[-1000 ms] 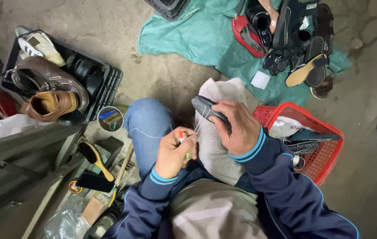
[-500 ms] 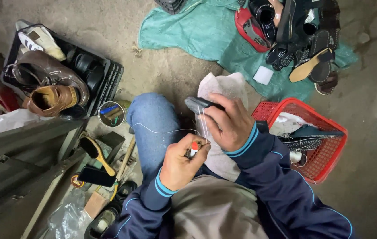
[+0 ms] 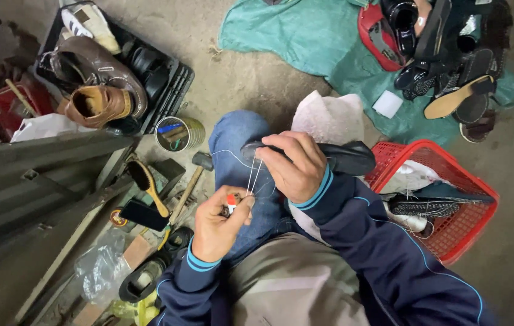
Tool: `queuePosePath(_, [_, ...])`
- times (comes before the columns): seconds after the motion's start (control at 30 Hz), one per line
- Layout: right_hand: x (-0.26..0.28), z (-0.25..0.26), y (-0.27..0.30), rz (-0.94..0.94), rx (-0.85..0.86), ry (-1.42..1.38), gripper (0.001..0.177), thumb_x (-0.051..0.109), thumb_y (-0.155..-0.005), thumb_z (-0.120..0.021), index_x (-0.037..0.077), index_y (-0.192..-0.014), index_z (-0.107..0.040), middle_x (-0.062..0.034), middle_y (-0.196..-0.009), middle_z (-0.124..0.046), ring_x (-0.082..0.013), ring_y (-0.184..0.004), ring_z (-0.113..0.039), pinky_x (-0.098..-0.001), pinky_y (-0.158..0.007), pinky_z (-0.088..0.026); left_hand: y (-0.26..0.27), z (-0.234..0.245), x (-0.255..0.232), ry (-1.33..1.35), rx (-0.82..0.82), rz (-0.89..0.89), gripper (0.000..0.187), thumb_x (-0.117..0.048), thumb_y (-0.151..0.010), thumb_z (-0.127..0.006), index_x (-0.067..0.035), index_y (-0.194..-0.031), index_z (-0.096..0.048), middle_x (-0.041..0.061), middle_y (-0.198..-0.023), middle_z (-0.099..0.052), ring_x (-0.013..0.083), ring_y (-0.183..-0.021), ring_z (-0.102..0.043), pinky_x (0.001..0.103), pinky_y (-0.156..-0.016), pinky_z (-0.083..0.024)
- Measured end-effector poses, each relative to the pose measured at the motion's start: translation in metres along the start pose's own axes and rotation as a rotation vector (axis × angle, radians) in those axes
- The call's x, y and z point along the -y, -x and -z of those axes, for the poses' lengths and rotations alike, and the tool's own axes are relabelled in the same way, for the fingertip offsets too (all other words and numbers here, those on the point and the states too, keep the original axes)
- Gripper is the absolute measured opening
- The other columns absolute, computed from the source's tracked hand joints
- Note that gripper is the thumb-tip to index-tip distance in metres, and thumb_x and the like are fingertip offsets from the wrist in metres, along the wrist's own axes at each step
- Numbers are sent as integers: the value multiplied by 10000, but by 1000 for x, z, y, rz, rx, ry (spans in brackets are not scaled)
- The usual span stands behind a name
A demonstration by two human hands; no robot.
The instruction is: Hand-sewing a shoe sole to the upper part of the shoe using a needle and thread.
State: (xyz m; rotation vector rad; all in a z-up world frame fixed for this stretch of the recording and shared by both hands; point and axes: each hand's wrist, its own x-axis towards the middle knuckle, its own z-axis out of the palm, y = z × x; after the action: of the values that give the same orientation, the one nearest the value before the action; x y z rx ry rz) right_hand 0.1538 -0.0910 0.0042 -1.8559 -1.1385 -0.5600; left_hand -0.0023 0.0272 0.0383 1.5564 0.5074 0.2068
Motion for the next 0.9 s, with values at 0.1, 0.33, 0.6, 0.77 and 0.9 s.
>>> queuePosePath(0.1, [2, -4, 2, -25, 38, 12, 106, 108, -1001, -672, 97, -969, -772, -79, -1054, -710, -287, -920, -655, -397, -822, -565, -2, -1, -4, 28, -28, -17, 35, 24, -898, -712, 15, -914, -742, 95, -524, -662, 110, -505, -596, 255, -528, -527])
queuePosePath(0.33, [-3, -11, 17, -24, 122, -2, 122, 177, -950, -769, 100, -1044, -774, -80, -1095, -687, -301, -1057, -637, -500, -1024, -487, -8, -6, -4, 46, -18, -39, 39, 4, -918, -706, 11, -926, -744, 86, -520, -648, 93, -499, -551, 241, -506, -496])
queuePosePath(0.6, [-5, -12, 16, 25, 70, 77, 89, 193, -974, -754, 141, -1011, -816, -25, -899, -595, -245, -885, -559, -475, -969, -486, -8, -13, 8, 97, 28, 34, 36, 10, -901, -716, 12, -917, -749, 110, -538, -681, 108, -503, -598, 242, -508, -496])
queuePosePath(0.77, [0, -1, 1, 34, 137, 143, 139, 157, -1018, -670, 138, -1048, -805, 4, -765, -567, -206, -788, -553, -407, -886, -488, -12, -4, 15, 91, 26, 84, 250, -65, -917, -737, 41, -1142, -709, 129, -623, -714, 130, -530, -649, 247, -499, -520])
queuePosePath(0.9, [-4, 9, 3, -33, 195, 156, 141, 174, -1029, -662, 144, -1066, -795, 18, -786, -622, -185, -818, -586, -379, -861, -490, -14, -1, 12, 64, 37, 56, 331, -87, -1024, -555, 75, -1306, -614, 191, -764, -738, 193, -626, -666, 292, -550, -538])
